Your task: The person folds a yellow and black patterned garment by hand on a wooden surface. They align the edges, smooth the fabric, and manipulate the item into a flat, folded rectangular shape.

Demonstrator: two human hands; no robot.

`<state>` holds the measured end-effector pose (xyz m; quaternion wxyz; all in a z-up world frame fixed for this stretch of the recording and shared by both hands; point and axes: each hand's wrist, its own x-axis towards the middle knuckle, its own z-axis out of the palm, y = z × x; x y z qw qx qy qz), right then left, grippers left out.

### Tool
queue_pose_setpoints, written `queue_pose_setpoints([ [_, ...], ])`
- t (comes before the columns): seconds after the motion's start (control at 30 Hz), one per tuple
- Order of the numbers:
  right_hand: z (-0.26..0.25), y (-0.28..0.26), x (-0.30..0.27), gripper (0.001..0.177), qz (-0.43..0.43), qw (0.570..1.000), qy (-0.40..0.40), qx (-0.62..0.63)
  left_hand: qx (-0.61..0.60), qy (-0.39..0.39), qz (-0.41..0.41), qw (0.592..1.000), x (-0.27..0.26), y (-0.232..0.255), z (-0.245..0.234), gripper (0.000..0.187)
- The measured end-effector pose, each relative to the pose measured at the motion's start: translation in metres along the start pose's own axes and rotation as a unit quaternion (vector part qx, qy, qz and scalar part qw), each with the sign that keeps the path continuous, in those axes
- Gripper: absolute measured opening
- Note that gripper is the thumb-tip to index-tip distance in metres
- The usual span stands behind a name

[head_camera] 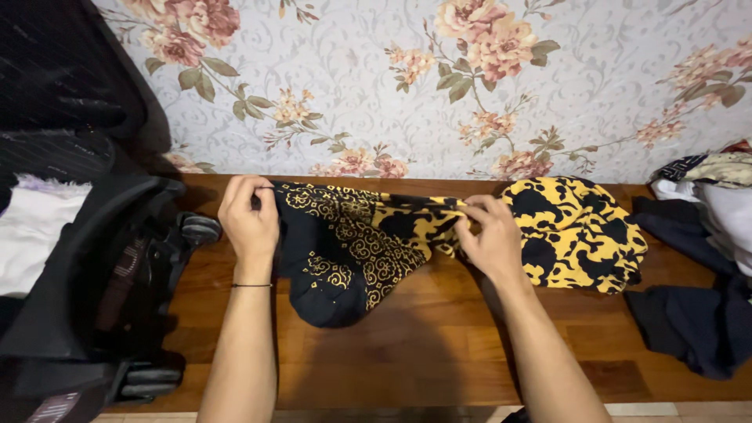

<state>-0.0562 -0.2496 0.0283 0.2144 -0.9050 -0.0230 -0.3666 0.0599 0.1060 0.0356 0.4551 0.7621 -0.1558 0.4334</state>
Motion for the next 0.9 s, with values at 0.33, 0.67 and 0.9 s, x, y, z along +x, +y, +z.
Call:
queue_pose_setpoints([
  [0.33,0.006,0.011,-0.002,0.048,0.037,0.998,0.049,-0.006,-0.043,-0.013,0.015,0.999,-0.004,0.006,0.004,0.02],
  [0.67,0.014,0.022,-0.002,0.064,0.061,0.997,0.041,-0.024,-0.051,-0.039,0.021,0.998,-0.004,0.012,0.008,0.027],
  [0.9,0.012,0.014,-0.006,0.031,-0.07,0.983,0.166,0.027,-0.027,0.025,0.003,0.999,-0.003,0.004,0.003,0.03],
])
